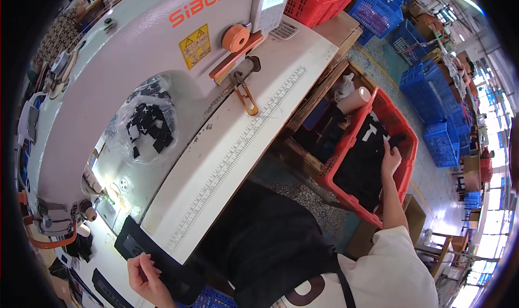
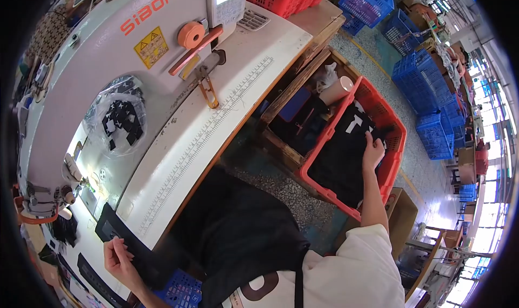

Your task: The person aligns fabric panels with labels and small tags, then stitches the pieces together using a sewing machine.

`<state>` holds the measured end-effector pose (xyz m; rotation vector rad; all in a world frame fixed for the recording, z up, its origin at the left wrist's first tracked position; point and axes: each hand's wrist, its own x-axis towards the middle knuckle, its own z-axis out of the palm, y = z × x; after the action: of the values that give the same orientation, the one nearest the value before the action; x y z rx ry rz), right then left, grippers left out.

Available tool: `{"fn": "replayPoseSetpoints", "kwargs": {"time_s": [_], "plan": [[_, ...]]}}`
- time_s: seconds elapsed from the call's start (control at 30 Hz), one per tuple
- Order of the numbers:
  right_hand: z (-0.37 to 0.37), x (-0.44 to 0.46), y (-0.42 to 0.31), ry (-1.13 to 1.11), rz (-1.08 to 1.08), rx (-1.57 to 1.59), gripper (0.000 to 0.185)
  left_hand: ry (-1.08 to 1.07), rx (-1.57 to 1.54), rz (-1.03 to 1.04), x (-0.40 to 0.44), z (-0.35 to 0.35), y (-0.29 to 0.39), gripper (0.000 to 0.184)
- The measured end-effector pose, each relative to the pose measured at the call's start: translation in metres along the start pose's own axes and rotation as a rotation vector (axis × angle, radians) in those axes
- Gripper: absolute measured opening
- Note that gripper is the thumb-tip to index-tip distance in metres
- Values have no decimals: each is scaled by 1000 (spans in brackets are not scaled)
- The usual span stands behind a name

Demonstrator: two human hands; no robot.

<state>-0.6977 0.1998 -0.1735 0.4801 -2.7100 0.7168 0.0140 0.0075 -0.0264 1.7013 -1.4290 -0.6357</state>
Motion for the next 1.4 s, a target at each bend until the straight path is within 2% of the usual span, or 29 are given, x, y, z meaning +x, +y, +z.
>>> {"fn": "replayPoseSetpoints", "kwargs": {"time_s": [0.07, 0.17, 0.2, 0.3, 0.47, 0.57, 0.63, 0.7, 0.73, 0.77, 0.83, 0.87, 0.9, 0.97, 1.0, 1.03, 1.1, 1.13, 1.17, 1.27, 1.3, 1.37, 1.4], "plan": [[1, 8, -7, 33, -9, 12, 42, -4, -10, 13, 0, -1, 0, 24], [1, 21, -21, 158, 35, 535, 39, -9, -25, 34, 0, -2, 1, 23], [2, 26, -24, 154, 31, 541, 39, -12, -20, 37, -1, -2, 1, 23], [-3, 44, -25, -41, -19, 362, 40, -19, -9, 40, 0, -3, 1, 22], [0, 47, -39, -114, -88, 363, 40, -47, -8, 37, 0, -1, 11, 20], [-27, 13, -129, -391, 87, 581, 38, -37, 12, 3, -3, 3, 28, 18], [-44, -41, -211, -568, -101, 700, 28, -157, -26, -21, -2, 2, 40, 13], [-67, -126, -293, -749, -249, 697, 17, -310, -90, 1, 0, 5, 53, 12], [-81, -170, -328, -893, -315, 795, 10, -348, -189, -52, -3, 12, 62, 13], [-97, -208, -356, -1197, -217, 924, 25, -382, -291, -97, -5, 21, 70, 14], [-118, -270, -395, -1393, -542, 932, 30, -458, -432, -135, -7, 27, 81, 13], [-122, -292, -406, -1475, -680, 963, 30, -393, -405, -151, -8, 20, 76, 13], [-124, -306, -414, -1523, -714, 983, 30, -425, -422, -200, -9, 14, 71, 14], [-126, -326, -426, -1547, -853, 985, 27, -516, -470, -286, -7, 3, 63, 16], [-126, -332, -432, -1545, -917, 981, 26, -485, -463, -290, -4, -3, 61, 16], [-126, -334, -437, -1561, -932, 989, 26, -368, -457, -298, 1, -9, 58, 15], [-128, -326, -443, -1618, -1127, 1089, 30, -148, -446, -316, 10, -17, 52, 14], [-129, -325, -445, -1639, -1221, 1138, 32, -139, -445, -322, 20, -19, 48, 14], [-128, -328, -444, -1645, -1226, 1136, 32, -117, -416, -319, 33, -20, 42, 13], [-122, -341, -438, -1369, -1305, 1142, 38, -139, -382, -312, 59, -19, 31, 11], [-118, -342, -437, -1366, -1309, 1142, 38, -185, -372, -306, 67, -17, 30, 11], [-109, -343, -435, -1222, -1465, 1118, 37, -236, -358, -301, 77, -12, 28, 10], [-107, -344, -434, -1149, -1540, 1102, 36, -222, -238, -235, 81, -9, 28, 10]]}}
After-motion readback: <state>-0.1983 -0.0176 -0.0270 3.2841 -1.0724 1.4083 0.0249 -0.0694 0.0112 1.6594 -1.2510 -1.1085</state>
